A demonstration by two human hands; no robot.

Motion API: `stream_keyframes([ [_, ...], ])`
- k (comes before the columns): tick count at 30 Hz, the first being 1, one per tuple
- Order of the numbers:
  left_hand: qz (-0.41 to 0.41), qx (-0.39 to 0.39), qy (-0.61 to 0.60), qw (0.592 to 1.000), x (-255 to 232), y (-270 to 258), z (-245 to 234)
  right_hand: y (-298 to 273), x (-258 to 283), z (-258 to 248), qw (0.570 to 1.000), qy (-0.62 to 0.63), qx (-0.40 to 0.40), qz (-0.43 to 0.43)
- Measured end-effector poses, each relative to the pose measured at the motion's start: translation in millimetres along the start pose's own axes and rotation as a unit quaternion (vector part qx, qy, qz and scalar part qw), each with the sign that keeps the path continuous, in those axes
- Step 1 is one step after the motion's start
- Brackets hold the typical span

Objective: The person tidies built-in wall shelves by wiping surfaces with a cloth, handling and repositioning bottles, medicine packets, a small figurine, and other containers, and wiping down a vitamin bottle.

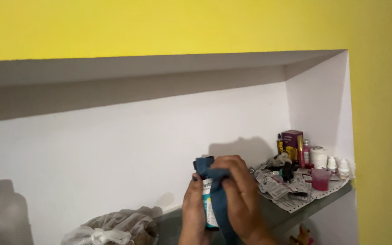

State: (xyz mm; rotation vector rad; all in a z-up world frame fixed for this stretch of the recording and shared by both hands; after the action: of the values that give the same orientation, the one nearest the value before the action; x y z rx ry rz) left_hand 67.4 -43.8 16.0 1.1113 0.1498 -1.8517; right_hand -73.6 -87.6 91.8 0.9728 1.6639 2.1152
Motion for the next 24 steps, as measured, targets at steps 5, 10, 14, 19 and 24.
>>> stream_keyframes([
  [5, 0.010, -0.023, -0.072, 0.997, -7, -8, 1, -4, -37, -7, 0.983, 0.101, -0.070, 0.134],
  [10, 0.006, -0.053, -0.082, 0.995, -12, -17, -1, -20, -80, -2, 0.973, 0.063, -0.091, 0.203],
  [14, 0.212, -0.095, 0.012, 0.972, -35, -10, -15, -29, -99, 1, 0.982, -0.099, -0.115, 0.110],
  [19, 0.406, -0.076, 0.157, 0.897, -53, -26, 0, -39, -122, 1, 0.927, 0.034, -0.030, 0.373],
  [24, 0.369, -0.050, 0.303, 0.877, -58, -44, 32, -26, -112, -31, 0.891, 0.034, 0.047, 0.450],
])
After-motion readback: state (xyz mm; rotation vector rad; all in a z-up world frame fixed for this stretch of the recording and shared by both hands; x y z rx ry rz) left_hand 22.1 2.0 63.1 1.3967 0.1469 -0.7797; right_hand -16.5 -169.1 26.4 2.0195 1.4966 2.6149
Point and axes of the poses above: each hand's wrist, its own y-axis towards the middle knuckle, its own z-axis out of the palm, x = y × z, the point moved 8 cm from there along y, towards the middle knuckle, and after that the axes turned 1 degree about -x, right-handed, at the moved point
